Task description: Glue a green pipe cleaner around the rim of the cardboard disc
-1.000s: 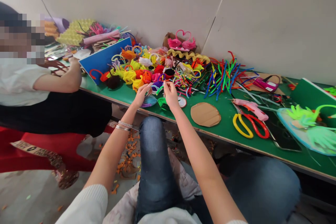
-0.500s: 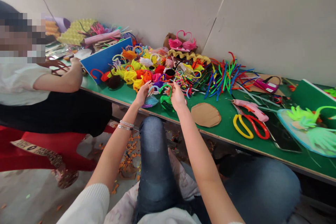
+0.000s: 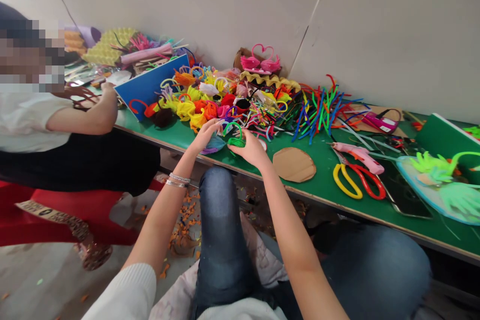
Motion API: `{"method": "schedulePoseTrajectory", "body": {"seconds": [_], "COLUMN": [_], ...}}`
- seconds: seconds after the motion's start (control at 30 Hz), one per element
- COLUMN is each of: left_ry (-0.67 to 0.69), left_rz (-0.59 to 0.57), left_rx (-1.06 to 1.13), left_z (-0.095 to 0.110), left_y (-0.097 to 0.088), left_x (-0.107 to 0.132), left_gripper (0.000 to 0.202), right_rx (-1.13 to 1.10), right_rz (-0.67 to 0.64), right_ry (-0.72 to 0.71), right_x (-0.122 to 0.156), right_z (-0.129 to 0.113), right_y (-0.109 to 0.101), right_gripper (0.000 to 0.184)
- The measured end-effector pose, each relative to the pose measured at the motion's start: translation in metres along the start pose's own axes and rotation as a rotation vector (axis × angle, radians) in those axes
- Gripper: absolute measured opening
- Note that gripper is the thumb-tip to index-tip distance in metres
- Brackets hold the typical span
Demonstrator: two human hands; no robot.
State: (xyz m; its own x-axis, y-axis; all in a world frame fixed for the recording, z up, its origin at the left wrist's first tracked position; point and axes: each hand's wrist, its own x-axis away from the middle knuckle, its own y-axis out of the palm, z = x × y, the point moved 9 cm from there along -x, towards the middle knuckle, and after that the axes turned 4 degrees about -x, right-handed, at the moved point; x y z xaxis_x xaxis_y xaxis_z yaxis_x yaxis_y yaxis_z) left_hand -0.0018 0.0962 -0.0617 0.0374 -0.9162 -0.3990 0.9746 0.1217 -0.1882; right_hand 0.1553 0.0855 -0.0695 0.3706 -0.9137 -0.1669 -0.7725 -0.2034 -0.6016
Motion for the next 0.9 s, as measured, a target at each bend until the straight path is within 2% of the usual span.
{"method": "schedulePoseTrajectory", "body": {"seconds": [0.1, 0.2, 0.3, 0.4, 0.5, 0.67, 0.8, 0.9], "left_ry": [0.018, 0.052, 0.052, 0.021, 0.004, 0.06, 0.072, 0.028], "left_rz": [-0.041, -0.039, -0.041, -0.095, -0.173, -0.139, -0.143, -0.177], "left_rx": [-0.095, -0.198, -0.136, -0.087, -0.198, -0.3, -0.263, -0.243], "left_z": [0.006, 0.008, 0.003, 0.0, -0.001, 0.004, 0.002, -0.003], "left_y": [0.002, 0.003, 0.001, 0.0, 0.002, -0.001, 0.001, 0.003], "left_x": [0.006, 0.01, 0.009, 0.006, 0.002, -0.005, -0.009, -0.013], "left_gripper": [0.03, 0.035, 0.041, 0.05, 0.037, 0.029, 0.031, 0.035], "right_rx": [0.294, 0.384, 0.399, 0.357, 0.287, 0.215, 0.289, 0.335], "right_rz": [-0.084, -0.147, -0.209, -0.269, -0.322, -0.434, -0.442, -0.445], "right_ry": [-0.009, -0.041, -0.063, -0.081, -0.141, -0.277, -0.267, -0.238], "right_x": [0.011, 0.012, 0.008, 0.003, 0.0, 0.0, -0.003, -0.002], "right_z": [-0.008, -0.015, -0.016, -0.011, -0.008, -0.01, -0.011, -0.012], "right_y": [0.003, 0.006, 0.006, 0.007, 0.009, 0.018, 0.014, 0.009], "right_gripper": [0.043, 0.039, 0.045, 0.047, 0.049, 0.057, 0.058, 0.061]}}
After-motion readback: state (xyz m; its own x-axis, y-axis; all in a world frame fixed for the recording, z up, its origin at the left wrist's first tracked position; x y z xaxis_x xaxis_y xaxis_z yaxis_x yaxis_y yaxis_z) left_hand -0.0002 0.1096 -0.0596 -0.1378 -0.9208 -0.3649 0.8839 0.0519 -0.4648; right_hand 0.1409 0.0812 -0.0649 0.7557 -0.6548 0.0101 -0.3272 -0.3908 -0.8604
